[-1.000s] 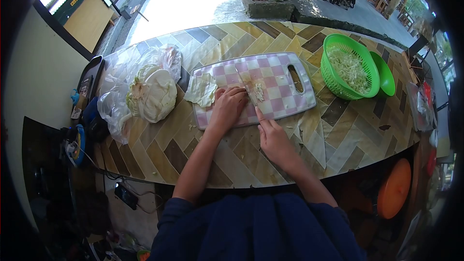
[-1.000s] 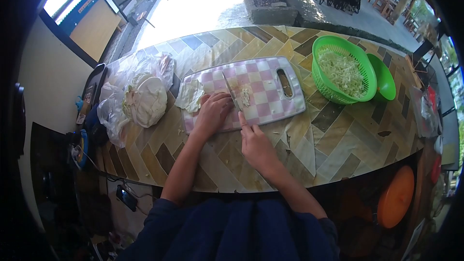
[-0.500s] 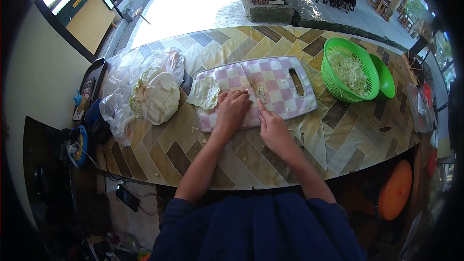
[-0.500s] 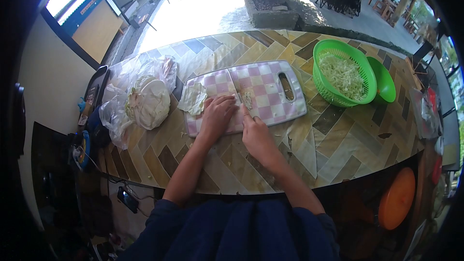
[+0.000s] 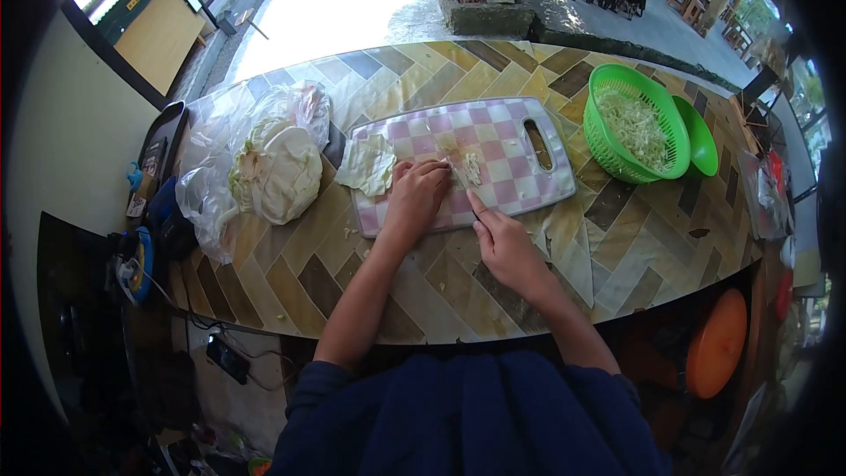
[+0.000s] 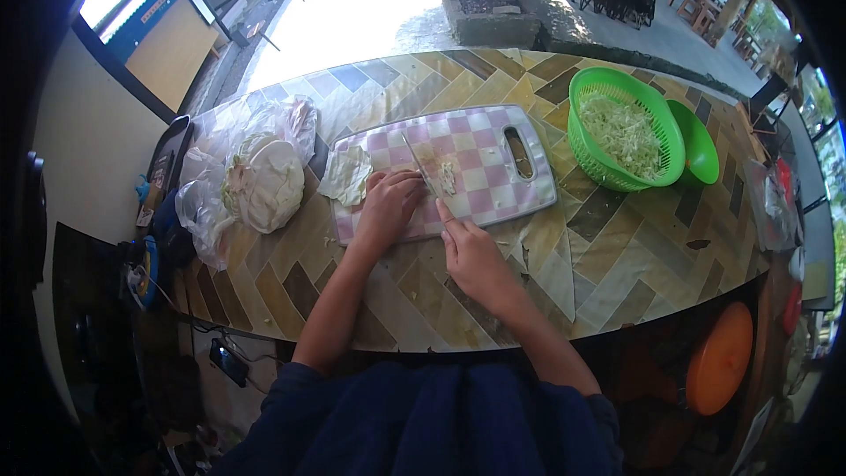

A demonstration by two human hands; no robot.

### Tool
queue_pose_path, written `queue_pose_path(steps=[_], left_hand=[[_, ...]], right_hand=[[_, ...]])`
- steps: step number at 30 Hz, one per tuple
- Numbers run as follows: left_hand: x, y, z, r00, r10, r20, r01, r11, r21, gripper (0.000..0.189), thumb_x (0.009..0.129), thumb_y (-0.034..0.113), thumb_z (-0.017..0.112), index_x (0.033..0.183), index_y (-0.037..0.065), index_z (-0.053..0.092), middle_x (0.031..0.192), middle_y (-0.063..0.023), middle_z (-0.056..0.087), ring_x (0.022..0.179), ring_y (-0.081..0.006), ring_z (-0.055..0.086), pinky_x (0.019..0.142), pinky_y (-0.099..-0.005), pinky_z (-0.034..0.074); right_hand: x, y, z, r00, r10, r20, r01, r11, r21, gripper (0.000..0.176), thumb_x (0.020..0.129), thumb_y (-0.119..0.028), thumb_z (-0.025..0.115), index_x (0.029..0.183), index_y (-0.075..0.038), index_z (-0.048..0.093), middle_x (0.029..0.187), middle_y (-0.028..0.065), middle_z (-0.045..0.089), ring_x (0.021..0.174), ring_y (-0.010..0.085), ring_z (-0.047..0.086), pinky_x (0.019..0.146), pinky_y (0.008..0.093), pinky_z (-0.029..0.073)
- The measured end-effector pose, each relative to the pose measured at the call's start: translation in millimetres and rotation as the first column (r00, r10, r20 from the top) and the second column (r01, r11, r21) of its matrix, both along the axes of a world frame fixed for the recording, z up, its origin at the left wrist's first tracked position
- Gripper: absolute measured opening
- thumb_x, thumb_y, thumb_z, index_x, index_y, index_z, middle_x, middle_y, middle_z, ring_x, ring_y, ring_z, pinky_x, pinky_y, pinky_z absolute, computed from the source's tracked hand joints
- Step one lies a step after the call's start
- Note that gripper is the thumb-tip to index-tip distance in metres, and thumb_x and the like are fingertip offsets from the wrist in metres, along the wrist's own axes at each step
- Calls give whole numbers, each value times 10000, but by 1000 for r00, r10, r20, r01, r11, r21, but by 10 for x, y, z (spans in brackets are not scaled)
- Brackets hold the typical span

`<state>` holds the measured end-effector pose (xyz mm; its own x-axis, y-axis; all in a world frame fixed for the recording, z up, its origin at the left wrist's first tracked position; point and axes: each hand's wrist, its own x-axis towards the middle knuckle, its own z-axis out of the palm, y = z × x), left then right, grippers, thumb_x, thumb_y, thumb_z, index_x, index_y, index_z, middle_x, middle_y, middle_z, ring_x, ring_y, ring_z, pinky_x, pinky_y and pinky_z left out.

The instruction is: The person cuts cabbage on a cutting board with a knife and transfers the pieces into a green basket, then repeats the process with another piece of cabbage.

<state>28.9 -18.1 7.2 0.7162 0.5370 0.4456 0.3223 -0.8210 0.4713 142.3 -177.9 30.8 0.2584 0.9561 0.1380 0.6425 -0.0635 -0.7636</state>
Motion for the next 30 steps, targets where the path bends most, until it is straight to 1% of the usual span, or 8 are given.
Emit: queue_pose_path(steps=[6, 9, 12, 15, 21, 24, 27, 30], left_hand=[[6, 18, -21, 1000, 2, -1, -2, 1000, -4, 156, 858, 142, 636, 941, 26, 699, 1077, -122, 693, 1068, -260, 620, 948, -380, 378], [12, 13, -24, 1000, 2, -6, -2, 1000, -12, 162, 856, 144, 636, 947, 26, 697, 1081, -120, 693, 1068, -258, 619, 942, -377, 382], [21, 2, -5, 1000, 11, -11, -11, 1000, -15, 174, 852, 150, 638, 961, 29, 700, 1087, -113, 693, 1056, -258, 624, 937, -376, 386], [8, -32, -18, 999, 45, -14, -46, 999, -29, 187, 851, 159, 640, 977, 37, 705, 1096, -99, 693, 1045, -249, 630, 933, -377, 387], [48, -75, -38, 996, 87, -2, -87, 996, 8, 188, 861, 165, 632, 986, 49, 712, 1111, -82, 693, 1043, -228, 633, 932, -375, 381], [44, -73, -11, 997, 73, -22, -72, 997, 27, 183, 865, 162, 628, 984, 51, 712, 1110, -83, 693, 1051, -228, 630, 933, -372, 375], [47, -66, -28, 997, 77, -16, -76, 997, 10, 182, 865, 160, 626, 980, 48, 711, 1106, -85, 693, 1060, -228, 626, 933, -372, 371], [50, -63, -41, 997, 76, -2, -76, 997, 1, 181, 863, 157, 625, 976, 41, 706, 1097, -89, 693, 1061, -232, 624, 925, -377, 370]], right_hand=[[-27, 62, -90, 998, -15, 68, 16, 1000, -25, 520, 954, -95, 462, 1465, -81, 366, 946, 274, 585, 873, 438, 588, 812, 479, 474], [-18, 113, -66, 999, -21, 44, 24, 997, -70, 521, 951, -99, 465, 1463, -77, 368, 950, 283, 583, 887, 440, 589, 814, 484, 477], [-35, 225, -89, 996, -42, 82, 52, 990, -129, 528, 944, -100, 473, 1461, -72, 370, 959, 293, 580, 873, 440, 594, 805, 489, 478], [-56, 313, -152, 991, -69, 113, 77, 995, -68, 527, 940, -96, 477, 1457, -70, 378, 917, 288, 587, 854, 438, 601, 794, 486, 481], [95, 149, -126, 994, -73, -79, 74, 997, 11, 504, 942, -89, 490, 1437, -54, 402, 895, 278, 610, 861, 441, 598, 786, 484, 467], [56, 91, -48, 995, -47, -86, 48, 999, 15, 498, 945, -89, 490, 1434, -49, 402, 934, 284, 611, 861, 443, 591, 793, 479, 461], [-22, 43, -60, 998, -26, -59, 30, 996, 80, 499, 950, -91, 484, 1439, -51, 395, 929, 285, 605, 864, 442, 591, 799, 474, 462], [-70, 10, 18, 999, -35, -40, 36, 999, 17, 501, 952, -91, 481, 1443, -52, 390, 930, 281, 598, 871, 440, 591, 804, 477, 464]])
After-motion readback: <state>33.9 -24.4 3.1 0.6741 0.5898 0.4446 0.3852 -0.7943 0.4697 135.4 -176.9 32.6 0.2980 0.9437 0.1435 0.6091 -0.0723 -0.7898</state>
